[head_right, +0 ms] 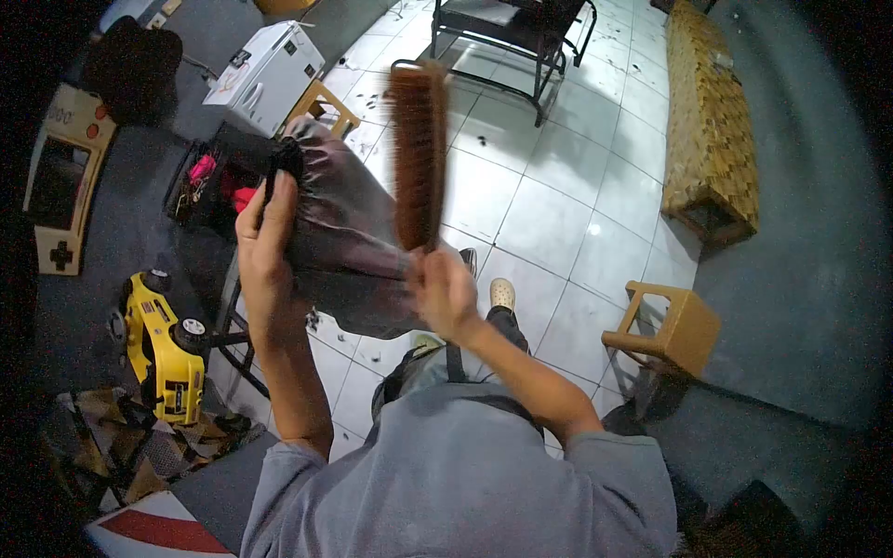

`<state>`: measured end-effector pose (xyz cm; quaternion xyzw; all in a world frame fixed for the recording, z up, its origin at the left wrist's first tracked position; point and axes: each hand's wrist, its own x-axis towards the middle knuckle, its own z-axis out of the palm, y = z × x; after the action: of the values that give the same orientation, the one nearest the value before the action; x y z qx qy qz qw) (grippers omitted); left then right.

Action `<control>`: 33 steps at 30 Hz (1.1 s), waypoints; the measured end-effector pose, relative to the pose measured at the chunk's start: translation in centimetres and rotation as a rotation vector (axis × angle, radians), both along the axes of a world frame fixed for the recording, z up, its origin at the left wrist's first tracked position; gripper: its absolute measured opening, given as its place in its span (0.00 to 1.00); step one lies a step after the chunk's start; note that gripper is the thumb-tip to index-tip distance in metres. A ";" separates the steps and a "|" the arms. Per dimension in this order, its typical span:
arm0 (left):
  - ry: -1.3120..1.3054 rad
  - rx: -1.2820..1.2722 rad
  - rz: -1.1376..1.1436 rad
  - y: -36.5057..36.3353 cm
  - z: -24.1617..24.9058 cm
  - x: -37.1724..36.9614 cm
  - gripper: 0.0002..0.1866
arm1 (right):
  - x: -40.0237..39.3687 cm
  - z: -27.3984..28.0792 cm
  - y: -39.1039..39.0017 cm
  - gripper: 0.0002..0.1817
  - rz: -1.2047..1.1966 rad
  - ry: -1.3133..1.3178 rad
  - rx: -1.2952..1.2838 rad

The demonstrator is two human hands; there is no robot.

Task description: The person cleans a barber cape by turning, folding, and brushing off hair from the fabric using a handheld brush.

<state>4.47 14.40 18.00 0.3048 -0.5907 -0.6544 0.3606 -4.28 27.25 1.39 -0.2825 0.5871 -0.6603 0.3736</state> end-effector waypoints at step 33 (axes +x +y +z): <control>0.198 -0.141 0.158 -1.2 2.3 2.6 0.17 | -2.5 -20.6 2.8 0.16 0.566 0.997 0.455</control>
<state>7.12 13.20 20.34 0.2585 -0.5708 -0.6078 0.4878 -6.73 30.09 -19.20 -0.6152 0.7195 -0.1823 0.2657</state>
